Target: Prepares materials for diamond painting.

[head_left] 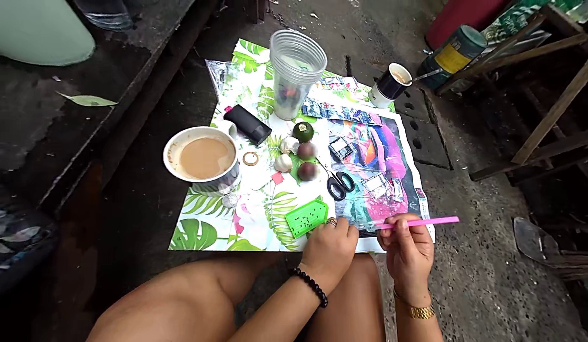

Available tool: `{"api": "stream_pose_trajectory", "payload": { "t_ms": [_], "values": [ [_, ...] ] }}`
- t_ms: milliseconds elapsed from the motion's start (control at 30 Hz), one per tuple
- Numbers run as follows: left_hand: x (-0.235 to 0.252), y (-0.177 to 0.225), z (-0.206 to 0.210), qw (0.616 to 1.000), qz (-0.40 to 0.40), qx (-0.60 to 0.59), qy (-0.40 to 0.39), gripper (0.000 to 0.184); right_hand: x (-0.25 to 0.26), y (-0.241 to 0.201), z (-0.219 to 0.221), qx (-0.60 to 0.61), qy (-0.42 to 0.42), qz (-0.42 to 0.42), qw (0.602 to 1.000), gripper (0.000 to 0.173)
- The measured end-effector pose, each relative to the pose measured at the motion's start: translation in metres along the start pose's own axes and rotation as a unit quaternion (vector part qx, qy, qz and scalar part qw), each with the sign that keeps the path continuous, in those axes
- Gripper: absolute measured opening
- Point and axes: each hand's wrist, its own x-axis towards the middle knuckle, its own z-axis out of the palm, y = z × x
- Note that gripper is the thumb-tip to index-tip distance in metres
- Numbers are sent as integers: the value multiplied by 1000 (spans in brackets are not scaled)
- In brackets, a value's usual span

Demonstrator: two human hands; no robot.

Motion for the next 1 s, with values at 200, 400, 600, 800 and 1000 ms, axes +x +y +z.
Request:
{"api": "stream_pose_trajectory", "payload": {
  "t_ms": [200, 400, 600, 800, 1000],
  "values": [
    [-5, 13, -8, 999, -37, 24, -11, 12, 32, -5, 38, -197, -201, -53, 958, 17],
    [-11, 14, -13, 998, -18, 50, -44, 14, 41, 9, 51, -304, -240, -20, 922, 19],
    [-17, 13, -9, 998, -1, 50, -31, 16, 38, 10, 58, -287, -244, -22, 926, 19],
    [-19, 13, -7, 999, -2, 43, -4, 14, 36, 14, 65, -305, -250, -29, 918, 19],
    [-19, 12, -5, 999, -7, 37, 5, 13, 36, 15, 66, -315, -248, -29, 915, 19]
  ]
}}
